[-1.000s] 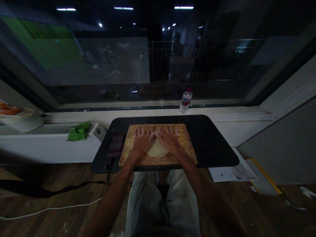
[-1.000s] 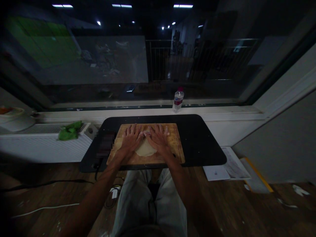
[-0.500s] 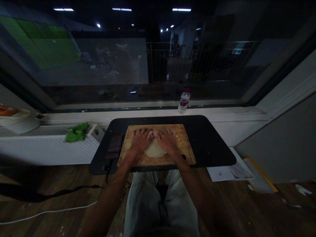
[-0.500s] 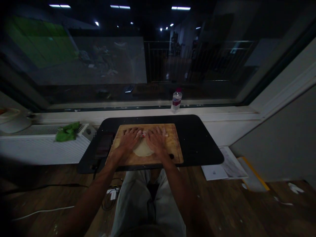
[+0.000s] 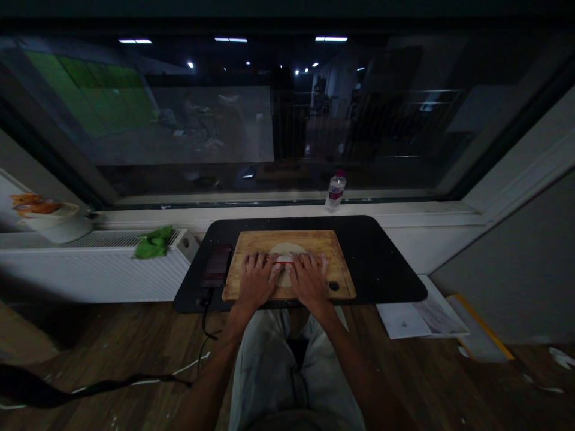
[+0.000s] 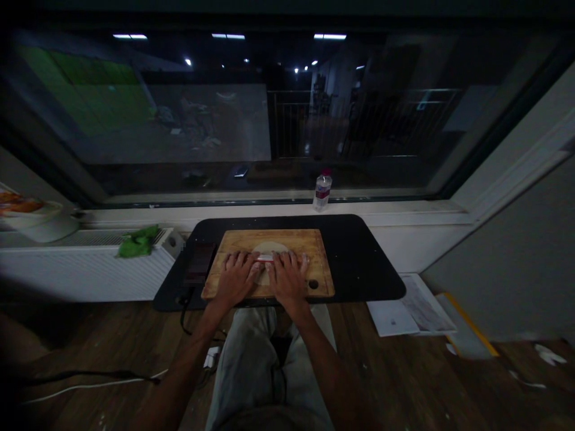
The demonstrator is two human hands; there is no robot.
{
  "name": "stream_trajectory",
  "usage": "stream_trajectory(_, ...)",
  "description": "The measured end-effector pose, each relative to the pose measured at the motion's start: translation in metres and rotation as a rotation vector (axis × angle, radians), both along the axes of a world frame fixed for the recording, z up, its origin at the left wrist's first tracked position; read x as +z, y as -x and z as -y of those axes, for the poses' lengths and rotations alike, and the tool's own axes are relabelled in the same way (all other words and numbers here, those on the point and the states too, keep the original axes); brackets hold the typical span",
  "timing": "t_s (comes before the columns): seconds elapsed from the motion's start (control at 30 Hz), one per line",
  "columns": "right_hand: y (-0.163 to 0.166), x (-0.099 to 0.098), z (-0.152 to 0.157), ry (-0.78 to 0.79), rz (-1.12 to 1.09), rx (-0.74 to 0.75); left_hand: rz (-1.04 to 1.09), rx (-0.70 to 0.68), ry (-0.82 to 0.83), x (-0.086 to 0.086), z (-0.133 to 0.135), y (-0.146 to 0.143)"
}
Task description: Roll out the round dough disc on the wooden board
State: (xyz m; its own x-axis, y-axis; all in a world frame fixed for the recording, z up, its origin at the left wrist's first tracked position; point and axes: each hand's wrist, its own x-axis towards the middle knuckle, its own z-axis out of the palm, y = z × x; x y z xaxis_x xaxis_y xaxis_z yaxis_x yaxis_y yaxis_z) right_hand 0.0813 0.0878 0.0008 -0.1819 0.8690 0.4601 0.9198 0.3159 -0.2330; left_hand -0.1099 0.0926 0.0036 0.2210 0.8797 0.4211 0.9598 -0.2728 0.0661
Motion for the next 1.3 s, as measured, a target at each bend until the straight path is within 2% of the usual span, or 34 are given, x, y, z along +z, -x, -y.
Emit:
stream_trajectory(0.23,-0.003,-0.007,0.021,-0.004,0.002,-0.026,-0.004,0.021,0.040,0.005,0.016,-0.004)
stream_trajectory(0.63,-0.007,-0.020,0.057,-0.052,-0.027,-0.015,0.021,0.070,-0.022,-0.010,0.048,-0.009)
stream_trajectory(0.83,-0.007,-0.027,0.060,-0.089,-0.029,0.000,0.016,0.069,-0.051,-0.019,0.059,-0.009)
stream_trajectory(1.03,-0.010,-0.023,0.050,-0.065,0.014,0.010,-0.016,0.023,-0.038,-0.021,0.044,-0.002)
stream_trajectory(1.3,-0.015,-0.010,0.010,0.009,0.064,0.040,0.021,0.031,-0.015,-0.012,0.009,-0.001)
